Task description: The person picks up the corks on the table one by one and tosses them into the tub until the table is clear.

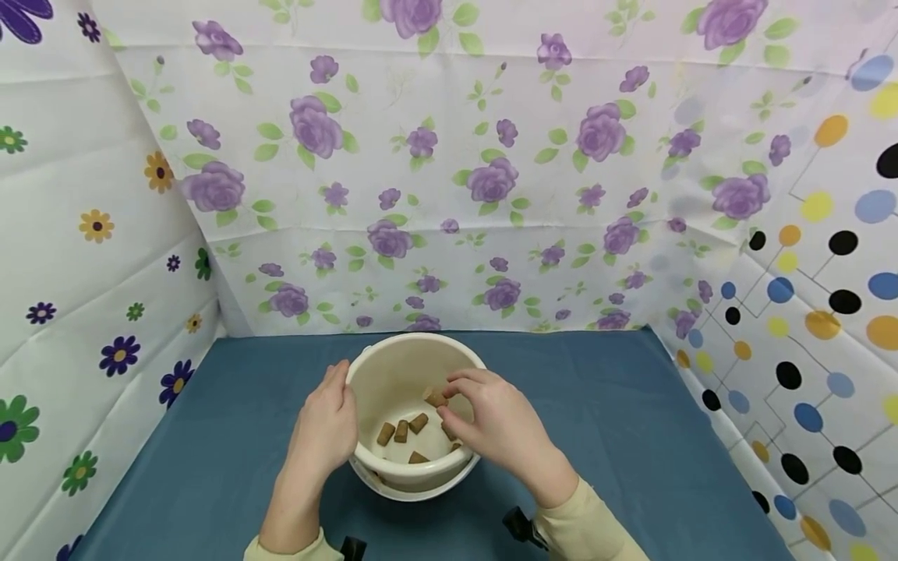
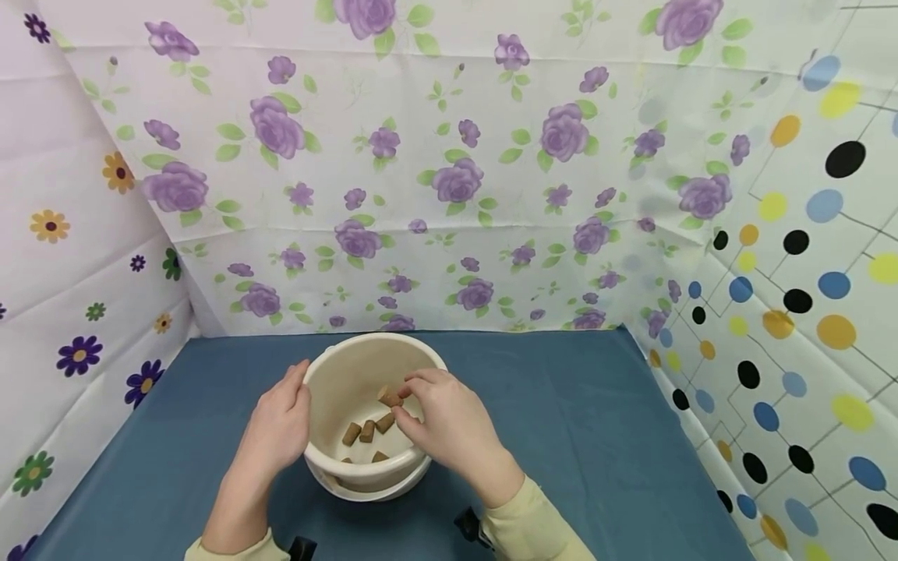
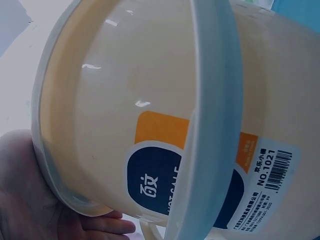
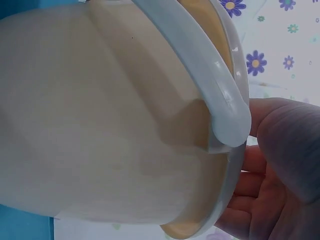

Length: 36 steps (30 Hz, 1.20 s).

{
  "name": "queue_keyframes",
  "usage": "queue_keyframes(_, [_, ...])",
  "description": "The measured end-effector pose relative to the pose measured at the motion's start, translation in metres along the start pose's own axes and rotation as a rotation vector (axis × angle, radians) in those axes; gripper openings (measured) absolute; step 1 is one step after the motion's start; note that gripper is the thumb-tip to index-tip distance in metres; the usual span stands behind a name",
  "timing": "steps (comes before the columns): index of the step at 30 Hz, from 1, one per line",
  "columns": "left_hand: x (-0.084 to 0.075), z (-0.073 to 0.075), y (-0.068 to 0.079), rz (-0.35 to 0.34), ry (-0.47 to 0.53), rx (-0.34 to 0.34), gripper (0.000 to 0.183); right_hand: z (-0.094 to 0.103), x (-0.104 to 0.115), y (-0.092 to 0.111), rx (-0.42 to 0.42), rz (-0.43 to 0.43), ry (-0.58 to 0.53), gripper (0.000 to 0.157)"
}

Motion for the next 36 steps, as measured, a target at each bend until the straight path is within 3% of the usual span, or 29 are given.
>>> queue_keyframes(17, [-0.001, 0.0, 0.0, 0.014, -0.016, -0.003, 0.057, -0.008, 0.001, -0.005, -0.013, 0.034, 0.022, 0.012])
queue_keyframes(26, [-0.001, -0.002, -0.002, -0.001, -0.01, -0.016, 0.056, -0.002, 0.001, 0.0, -0.039, 0.02, 0.04, 0.025])
queue_keyframes(29, [0.0, -0.002, -0.003, -0.002, 0.001, -0.021, 0.057, 0.003, 0.0, 0.004, -0.084, 0.021, 0.021, 0.024])
queue_keyframes(36, [0.004, 0.002, -0.002, -0.004, 0.074, -0.015, 0.056, 0.015, -0.015, 0.019, -0.276, 0.046, -0.113, 0.02])
Point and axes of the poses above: each hand's wrist, its own y-axis away from the middle knuckle, its own z-axis out of the back of the hand, x = y × z, the point moved 3 cm from there along -y, towards the middle knuckle, and after that the axes turned 8 degrees about -z, right-handed, at the moved point
